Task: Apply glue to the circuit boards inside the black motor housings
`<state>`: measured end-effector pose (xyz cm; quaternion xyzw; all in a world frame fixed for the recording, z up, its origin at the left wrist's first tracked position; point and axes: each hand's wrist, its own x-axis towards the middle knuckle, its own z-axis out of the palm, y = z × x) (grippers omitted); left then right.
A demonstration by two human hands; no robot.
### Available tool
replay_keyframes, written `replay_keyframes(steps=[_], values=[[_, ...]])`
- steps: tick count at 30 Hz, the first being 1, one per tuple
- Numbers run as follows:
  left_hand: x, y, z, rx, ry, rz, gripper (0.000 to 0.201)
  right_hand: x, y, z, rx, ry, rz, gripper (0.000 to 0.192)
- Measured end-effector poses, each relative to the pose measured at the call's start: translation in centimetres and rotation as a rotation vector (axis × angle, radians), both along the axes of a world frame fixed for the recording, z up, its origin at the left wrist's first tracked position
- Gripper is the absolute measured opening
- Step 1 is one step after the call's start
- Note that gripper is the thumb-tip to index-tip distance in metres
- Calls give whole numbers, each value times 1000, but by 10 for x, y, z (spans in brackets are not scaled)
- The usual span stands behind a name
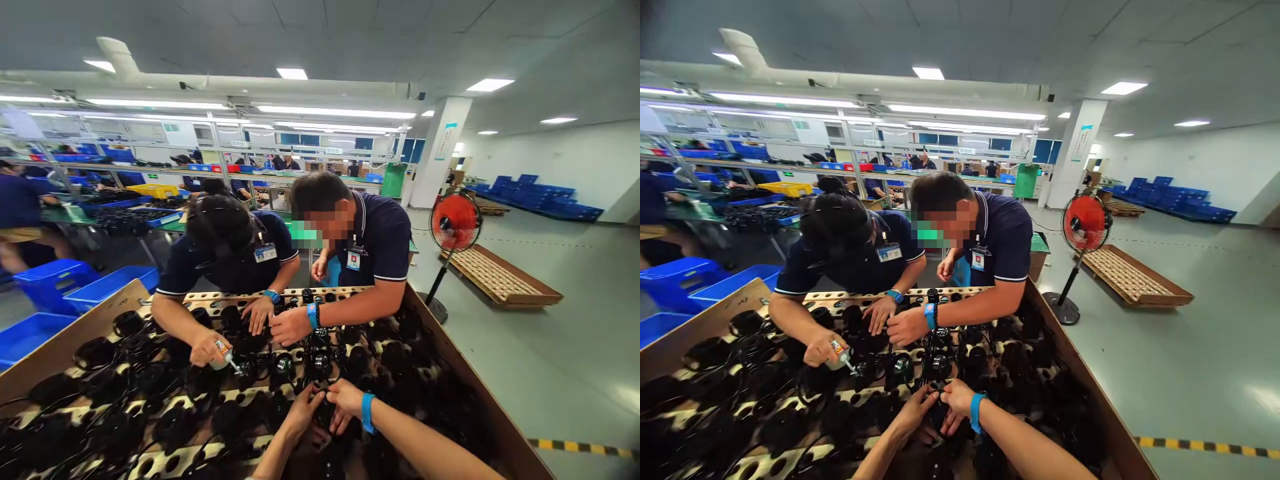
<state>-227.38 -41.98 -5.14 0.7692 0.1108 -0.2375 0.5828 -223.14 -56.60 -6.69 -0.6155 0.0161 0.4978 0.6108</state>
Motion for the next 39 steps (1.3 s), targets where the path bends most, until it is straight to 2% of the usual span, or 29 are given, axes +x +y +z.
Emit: replay_keyframes(steps=[4, 9, 13, 16, 18, 22, 29, 33, 39], values=[[-3, 0, 3, -62, 114, 8, 51, -1, 2, 7, -89, -3, -34, 11], [-4, 2, 9, -137, 203, 37, 51, -5, 5, 11, -183, -35, -55, 12], [-2, -3, 10, -161, 243, 119, 33, -4, 5, 8, -236, -40, -32, 12], [-1, -9, 11, -111, 257, 196, 14, -5, 4, 7, -254, -48, -14, 15], [-3, -11, 12, -62, 234, 205, 9, -6, 3, 8, -250, -59, -1, 19], [-10, -12, 15, 10, 107, 179, 16, -10, -1, 13, -231, -83, 40, 26], [-19, -12, 16, 2, 29, 277, 19, -9, -12, 19, -149, -69, 101, 43], [-20, -10, 10, -94, 60, 304, 29, -7, -14, 14, -132, -43, 110, 46], [-21, -7, -8, -332, 87, 286, 41, -5, -15, 8, -94, -7, 107, 47]])
